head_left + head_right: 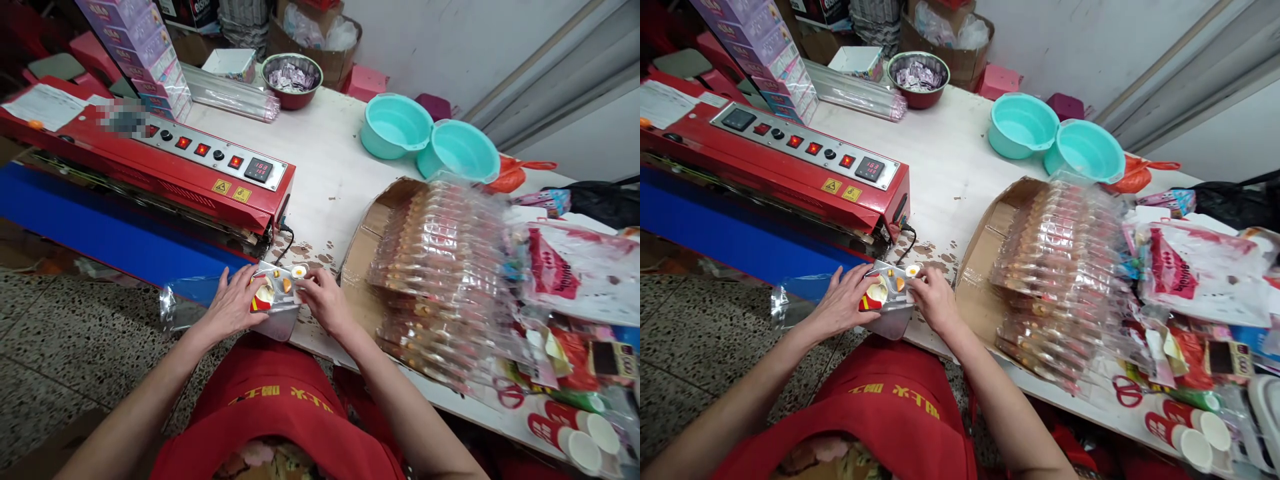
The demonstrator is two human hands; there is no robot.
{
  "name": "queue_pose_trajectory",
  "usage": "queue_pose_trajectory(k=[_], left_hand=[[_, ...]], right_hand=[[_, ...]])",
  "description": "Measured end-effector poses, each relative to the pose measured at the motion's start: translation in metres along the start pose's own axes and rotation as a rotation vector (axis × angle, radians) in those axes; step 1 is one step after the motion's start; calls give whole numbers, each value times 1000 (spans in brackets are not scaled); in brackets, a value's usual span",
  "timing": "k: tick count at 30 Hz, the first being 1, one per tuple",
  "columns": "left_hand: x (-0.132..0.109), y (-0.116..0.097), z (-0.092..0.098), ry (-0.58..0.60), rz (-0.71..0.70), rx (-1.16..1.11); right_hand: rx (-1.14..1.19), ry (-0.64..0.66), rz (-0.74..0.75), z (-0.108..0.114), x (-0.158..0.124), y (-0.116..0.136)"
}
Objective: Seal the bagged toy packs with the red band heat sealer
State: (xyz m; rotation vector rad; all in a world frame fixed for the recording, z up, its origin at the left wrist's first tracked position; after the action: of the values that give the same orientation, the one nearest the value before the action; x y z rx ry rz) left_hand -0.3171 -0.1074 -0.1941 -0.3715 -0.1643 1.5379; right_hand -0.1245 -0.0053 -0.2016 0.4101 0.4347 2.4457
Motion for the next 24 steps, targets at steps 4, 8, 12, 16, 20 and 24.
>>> queue_pose_trajectory(k=[4,8,12,16,20,24], left_hand=[[-1,-2,0,11,-13,-7],[-5,-8,0,22,10,5],[-13,-13,-2,7,53,7],[-12,-18,4,-114,69,-125],[1,-28,21,-320,192,-557],[9,-45,16,-389,400,-1146]], right_hand=[[-225,195,224,-1,24,15],[-345,291,434,1,38,21],[-330,283,533,-5,37,16],[-102,150,300,3,31,9],[344,-27,109,17,15,21],[523,-222,12,-17,27,48]])
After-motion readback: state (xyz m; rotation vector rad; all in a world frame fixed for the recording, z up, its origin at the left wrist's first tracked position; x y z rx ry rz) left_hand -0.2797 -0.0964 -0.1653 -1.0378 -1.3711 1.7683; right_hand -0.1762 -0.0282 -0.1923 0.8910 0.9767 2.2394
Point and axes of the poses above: each hand's wrist, its own x-axis towards the middle knuckle, its own z-axis out of the back of the hand, y = z × x, the point moved 3 cm from there along x, towards the middle knuckle, and after that the axes turned 6 degrees about -x, right-handed, at the moved point
